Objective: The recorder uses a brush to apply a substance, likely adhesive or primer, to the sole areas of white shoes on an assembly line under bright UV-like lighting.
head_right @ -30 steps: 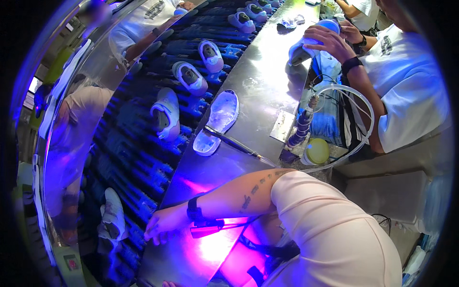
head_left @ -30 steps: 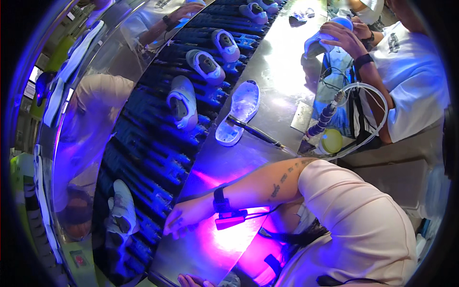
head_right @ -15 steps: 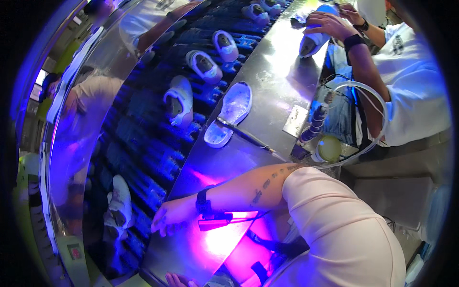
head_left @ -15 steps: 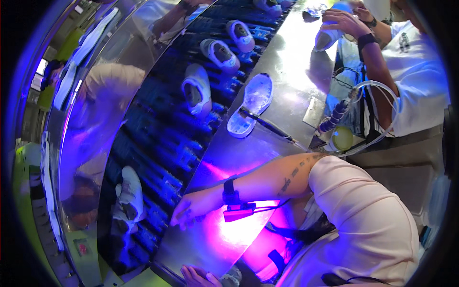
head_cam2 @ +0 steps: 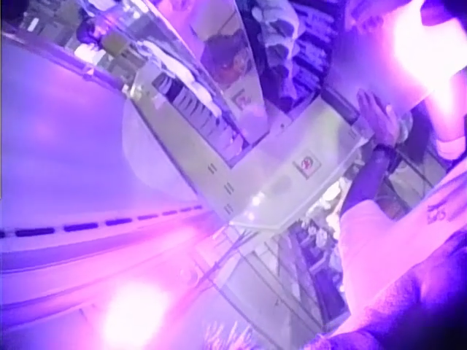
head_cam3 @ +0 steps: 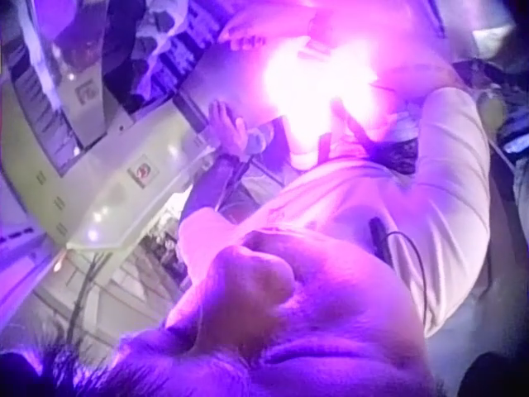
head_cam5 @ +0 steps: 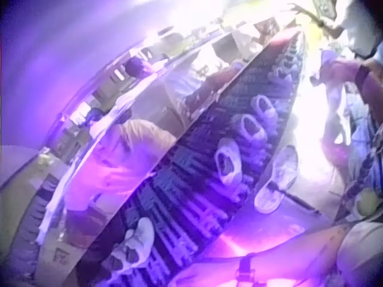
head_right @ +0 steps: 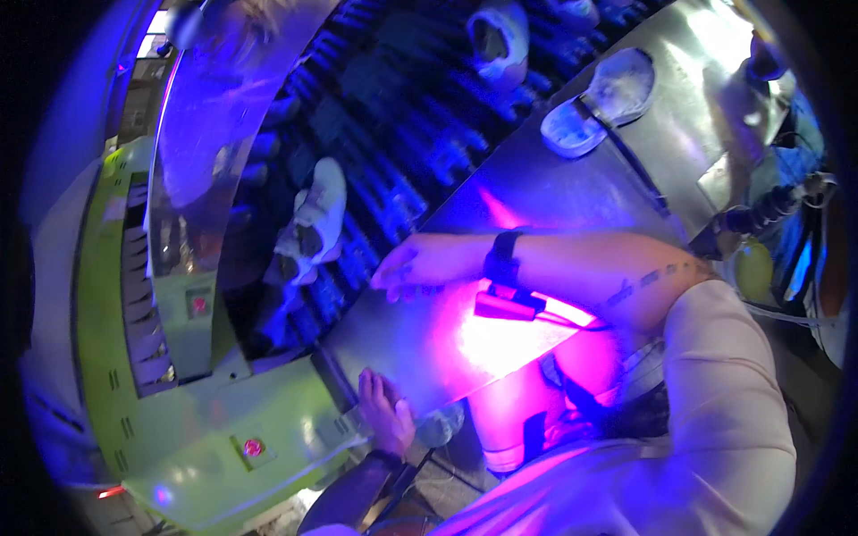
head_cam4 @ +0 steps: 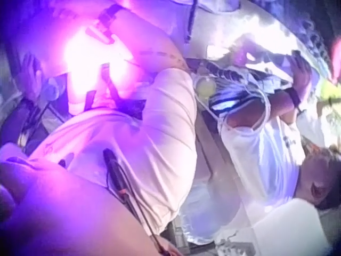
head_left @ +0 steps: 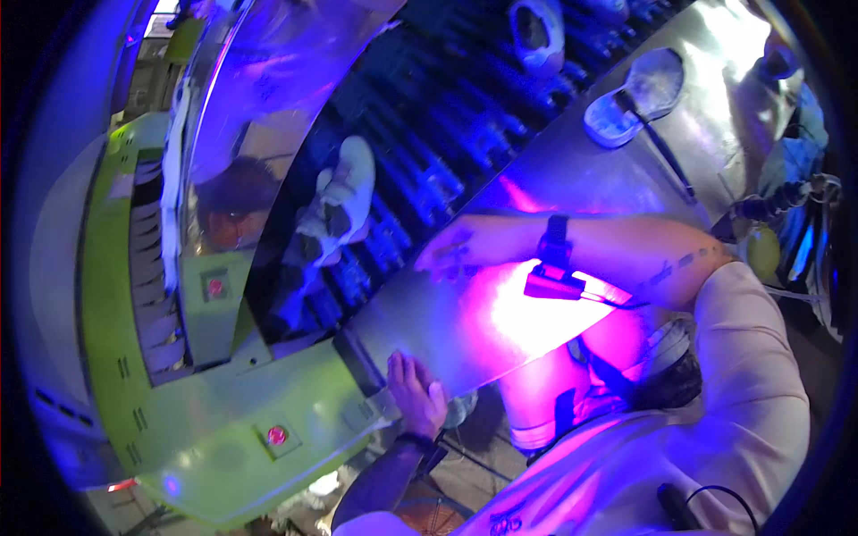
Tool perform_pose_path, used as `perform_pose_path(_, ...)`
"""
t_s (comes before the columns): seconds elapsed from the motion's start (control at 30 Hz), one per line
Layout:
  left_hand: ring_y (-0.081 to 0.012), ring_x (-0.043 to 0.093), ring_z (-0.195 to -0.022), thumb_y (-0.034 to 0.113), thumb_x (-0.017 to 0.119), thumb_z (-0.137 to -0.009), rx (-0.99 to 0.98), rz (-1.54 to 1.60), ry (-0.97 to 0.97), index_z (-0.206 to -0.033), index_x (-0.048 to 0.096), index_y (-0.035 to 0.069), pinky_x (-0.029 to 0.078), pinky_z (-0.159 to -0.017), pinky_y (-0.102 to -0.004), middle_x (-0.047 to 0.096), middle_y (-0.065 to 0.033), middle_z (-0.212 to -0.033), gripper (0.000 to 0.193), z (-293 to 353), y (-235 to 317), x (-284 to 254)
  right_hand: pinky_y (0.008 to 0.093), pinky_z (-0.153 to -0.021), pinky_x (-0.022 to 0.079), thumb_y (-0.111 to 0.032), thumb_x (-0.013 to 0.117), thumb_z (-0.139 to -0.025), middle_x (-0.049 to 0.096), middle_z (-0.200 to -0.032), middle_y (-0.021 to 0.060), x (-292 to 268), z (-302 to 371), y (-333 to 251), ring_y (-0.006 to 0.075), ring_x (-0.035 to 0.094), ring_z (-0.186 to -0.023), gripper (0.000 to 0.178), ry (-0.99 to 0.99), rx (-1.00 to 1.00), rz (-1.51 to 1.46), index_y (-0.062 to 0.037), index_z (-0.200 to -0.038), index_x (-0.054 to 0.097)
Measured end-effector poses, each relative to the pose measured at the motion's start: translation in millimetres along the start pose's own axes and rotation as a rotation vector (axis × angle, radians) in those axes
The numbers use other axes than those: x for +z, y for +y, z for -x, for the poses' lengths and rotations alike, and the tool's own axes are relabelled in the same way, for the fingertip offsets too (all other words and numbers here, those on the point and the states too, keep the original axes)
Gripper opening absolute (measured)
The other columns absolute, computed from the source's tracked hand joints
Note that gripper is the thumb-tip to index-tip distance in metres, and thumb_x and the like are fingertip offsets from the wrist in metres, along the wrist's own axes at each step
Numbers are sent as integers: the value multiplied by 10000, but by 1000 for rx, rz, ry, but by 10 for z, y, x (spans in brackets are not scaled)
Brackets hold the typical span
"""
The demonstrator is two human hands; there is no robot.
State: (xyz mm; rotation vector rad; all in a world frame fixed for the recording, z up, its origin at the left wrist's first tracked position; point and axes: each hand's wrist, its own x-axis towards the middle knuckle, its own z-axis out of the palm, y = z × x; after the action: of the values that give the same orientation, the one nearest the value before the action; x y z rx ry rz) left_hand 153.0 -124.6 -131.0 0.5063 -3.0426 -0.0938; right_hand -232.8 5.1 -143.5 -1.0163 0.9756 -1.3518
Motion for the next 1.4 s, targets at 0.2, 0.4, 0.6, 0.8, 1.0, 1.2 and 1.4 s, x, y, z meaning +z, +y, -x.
perform_pose_path(0.2,-505,337,-1461,365,452,-1030,-18,-23,25,-1509,362,-54,267,-1193,-614,350,-312,-1580,643,-38,32,-52,335,-940,564,-392,539,-1090,738,-1174,77,8,-50,-161,150,690,-1057,456,22,51,55,-58,-1387,633)
perform_pose_path(0.4,-495,330,-1472,338,510,-989,-36,6,42,-1509,373,-43,255,-1205,-604,348,-298,-1590,659,-29,-32,-77,301,-846,556,-379,614,-1058,735,-1106,45,32,-99,-72,133,667,-990,409,25,45,-83,-98,-1349,675)
perform_pose_path(0.6,-480,314,-1487,322,565,-943,-61,3,39,-1505,397,-37,242,-1217,-593,334,-285,-1604,688,20,-34,-114,300,-857,553,-328,610,-1067,730,-1096,53,31,-27,-120,137,666,-976,387,42,39,-129,-58,-1338,672)
perform_pose_path(0.8,-455,316,-1492,349,598,-934,-124,3,27,-1511,409,-19,244,-1218,-584,337,-253,-1613,710,82,15,-231,318,-843,575,-243,556,-1090,734,-1138,81,78,-98,95,152,704,-963,357,105,-63,-372,-45,-1379,622)
perform_pose_path(1.0,-405,317,-1505,369,603,-943,-142,-4,112,-1504,442,10,253,-1221,-558,347,-216,-1617,685,102,-43,-222,337,-812,592,-234,615,-1054,701,-1201,106,59,59,236,189,708,-971,374,194,-28,-220,-30,-1368,624)
perform_pose_path(1.2,-365,326,-1515,415,548,-991,-186,-19,175,-1495,476,30,265,-1226,-541,361,-193,-1622,639,366,30,-134,314,-769,607,-244,635,-1039,703,-1168,93,330,519,144,186,726,-938,368,269,-6,199,-28,-1336,640)
perform_pose_path(1.4,-348,339,-1521,445,526,-1011,-163,-46,257,-1518,461,37,262,-1236,-529,374,-193,-1626,653,256,-39,20,241,-579,491,-223,594,-1054,665,-889,27,615,747,-13,82,566,-649,356,579,-48,-39,15,-1317,621)
